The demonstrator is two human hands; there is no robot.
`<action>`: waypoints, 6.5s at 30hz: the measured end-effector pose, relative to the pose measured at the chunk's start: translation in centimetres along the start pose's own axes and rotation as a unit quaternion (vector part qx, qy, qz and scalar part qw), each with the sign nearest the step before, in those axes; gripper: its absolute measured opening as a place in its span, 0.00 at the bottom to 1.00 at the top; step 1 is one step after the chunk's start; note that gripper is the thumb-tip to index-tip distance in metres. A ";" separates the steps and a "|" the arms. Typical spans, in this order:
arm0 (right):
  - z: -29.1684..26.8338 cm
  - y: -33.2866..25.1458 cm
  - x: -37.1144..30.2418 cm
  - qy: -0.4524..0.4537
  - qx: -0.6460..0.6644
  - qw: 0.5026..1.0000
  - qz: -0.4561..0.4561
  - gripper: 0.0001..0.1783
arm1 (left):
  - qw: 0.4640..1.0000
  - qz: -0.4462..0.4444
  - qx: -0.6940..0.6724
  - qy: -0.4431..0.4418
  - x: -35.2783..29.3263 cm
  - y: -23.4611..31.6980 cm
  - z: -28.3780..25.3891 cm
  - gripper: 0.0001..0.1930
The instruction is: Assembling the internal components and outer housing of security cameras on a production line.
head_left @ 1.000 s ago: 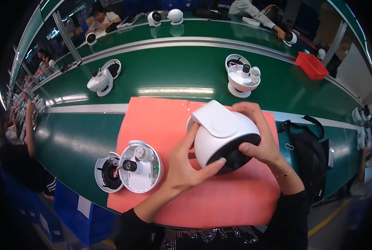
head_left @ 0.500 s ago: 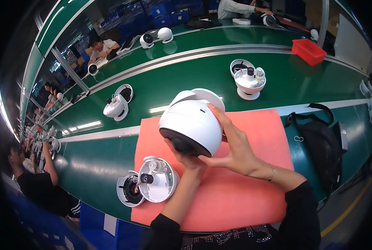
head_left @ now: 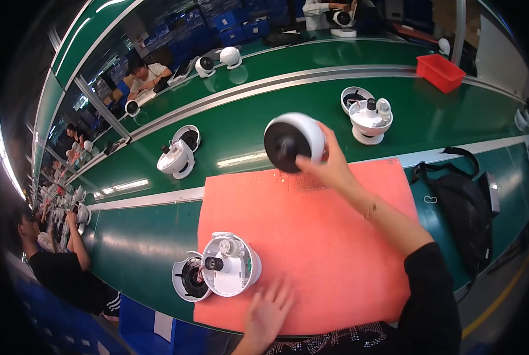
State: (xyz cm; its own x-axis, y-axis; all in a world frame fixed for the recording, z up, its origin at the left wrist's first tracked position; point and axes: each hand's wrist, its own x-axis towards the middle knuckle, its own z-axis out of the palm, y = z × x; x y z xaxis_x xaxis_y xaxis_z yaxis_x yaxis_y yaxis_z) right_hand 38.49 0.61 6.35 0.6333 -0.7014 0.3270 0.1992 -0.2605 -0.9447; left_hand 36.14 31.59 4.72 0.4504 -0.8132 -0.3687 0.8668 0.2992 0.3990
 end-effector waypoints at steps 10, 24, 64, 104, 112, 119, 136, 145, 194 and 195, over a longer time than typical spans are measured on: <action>-0.6 4.0 4.9 0.025 0.218 0.934 0.281 0.52 | 0.961 0.266 0.047 0.055 2.9 5.2 -1.5 0.28; -17.8 5.5 3.1 0.302 0.357 0.878 0.101 0.34 | 0.973 0.224 -0.022 0.055 3.3 12.8 -4.2 0.31; 4.3 -15.5 -14.2 -0.347 -0.185 0.888 -0.240 0.31 | 0.989 -0.029 0.033 -0.138 -4.5 6.6 -5.3 0.46; -0.9 -12.5 -7.8 -0.358 -0.073 0.899 0.240 0.16 | 0.528 0.181 0.825 -0.093 2.0 10.1 5.7 0.20; 0.4 -10.6 -7.2 -0.330 -0.350 0.877 0.000 0.23 | 0.538 0.077 0.830 -0.127 3.6 10.7 6.0 0.20; -0.3 -10.5 -6.5 -0.369 -0.386 0.844 -0.044 0.22 | 0.524 0.066 0.840 -0.128 3.9 10.6 6.3 0.19; 1.4 -14.0 -8.9 -0.468 -0.305 0.798 -0.226 0.22 | 0.509 0.106 0.844 -0.133 4.1 10.6 5.9 0.19; 0.5 -10.8 -9.7 -0.340 -0.082 0.906 0.238 0.23 | 0.742 -0.010 0.649 -0.168 5.4 8.4 3.6 0.28; 14.9 5.1 9.4 0.035 0.310 0.907 0.282 0.55 | 0.965 0.186 0.177 -0.052 21.6 14.2 -0.1 0.21; 14.9 4.3 8.6 0.032 0.309 0.900 0.306 0.53 | 0.962 0.183 0.198 -0.052 21.4 14.5 -0.3 0.20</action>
State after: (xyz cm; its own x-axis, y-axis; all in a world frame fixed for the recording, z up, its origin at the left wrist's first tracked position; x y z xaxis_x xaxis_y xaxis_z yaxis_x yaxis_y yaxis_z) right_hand 55.93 3.36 4.70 0.7255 -0.6296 -0.2778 0.2173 0.5926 -0.7756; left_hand 58.45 18.65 2.35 0.6677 -0.7416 -0.0649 0.4953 0.3775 0.7824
